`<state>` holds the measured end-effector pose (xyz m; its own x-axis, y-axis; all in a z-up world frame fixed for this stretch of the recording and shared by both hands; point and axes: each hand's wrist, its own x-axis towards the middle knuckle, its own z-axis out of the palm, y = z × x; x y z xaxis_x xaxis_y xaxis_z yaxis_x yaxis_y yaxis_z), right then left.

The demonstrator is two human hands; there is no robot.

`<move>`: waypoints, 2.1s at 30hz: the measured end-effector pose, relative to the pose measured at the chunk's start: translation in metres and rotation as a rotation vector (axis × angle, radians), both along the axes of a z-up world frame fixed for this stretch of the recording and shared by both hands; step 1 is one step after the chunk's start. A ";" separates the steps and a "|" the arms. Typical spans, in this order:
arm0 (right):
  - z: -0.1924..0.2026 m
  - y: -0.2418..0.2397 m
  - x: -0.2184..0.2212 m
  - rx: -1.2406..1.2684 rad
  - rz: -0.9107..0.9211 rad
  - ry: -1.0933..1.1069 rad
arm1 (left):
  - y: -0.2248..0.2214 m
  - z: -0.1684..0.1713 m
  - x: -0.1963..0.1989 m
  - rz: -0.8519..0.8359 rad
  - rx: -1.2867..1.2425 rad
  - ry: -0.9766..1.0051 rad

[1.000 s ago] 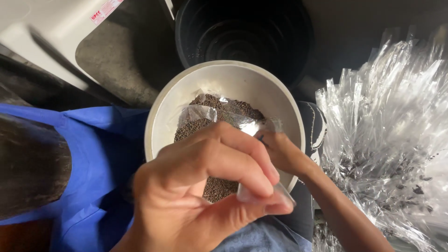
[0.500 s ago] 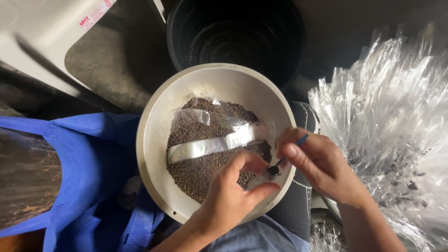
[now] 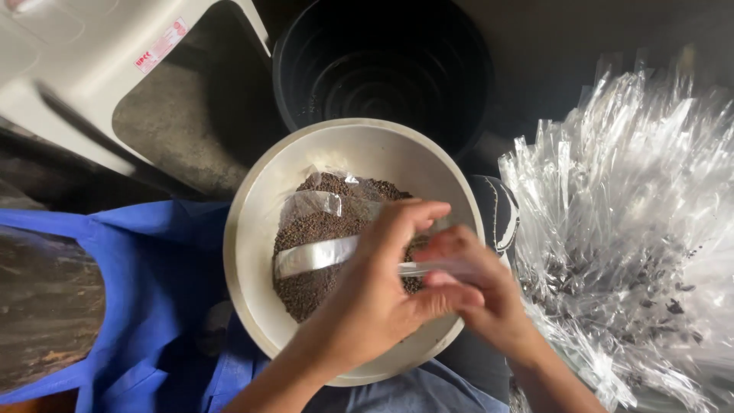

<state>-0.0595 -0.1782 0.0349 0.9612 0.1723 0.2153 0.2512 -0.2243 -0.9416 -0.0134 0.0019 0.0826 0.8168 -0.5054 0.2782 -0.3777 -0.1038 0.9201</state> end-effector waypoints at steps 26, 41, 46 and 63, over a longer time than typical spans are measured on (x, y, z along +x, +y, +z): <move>-0.048 0.011 0.006 0.588 -0.409 0.465 | -0.018 -0.063 -0.007 0.209 0.054 -0.536; -0.047 -0.026 -0.024 0.487 -0.052 0.539 | -0.008 -0.089 -0.003 -0.133 0.115 0.133; -0.054 -0.020 -0.026 0.312 -0.150 0.338 | -0.015 -0.078 0.015 -0.161 0.021 0.213; -0.117 -0.185 -0.082 -0.525 -0.799 0.328 | -0.088 -0.193 0.056 0.089 0.549 -0.316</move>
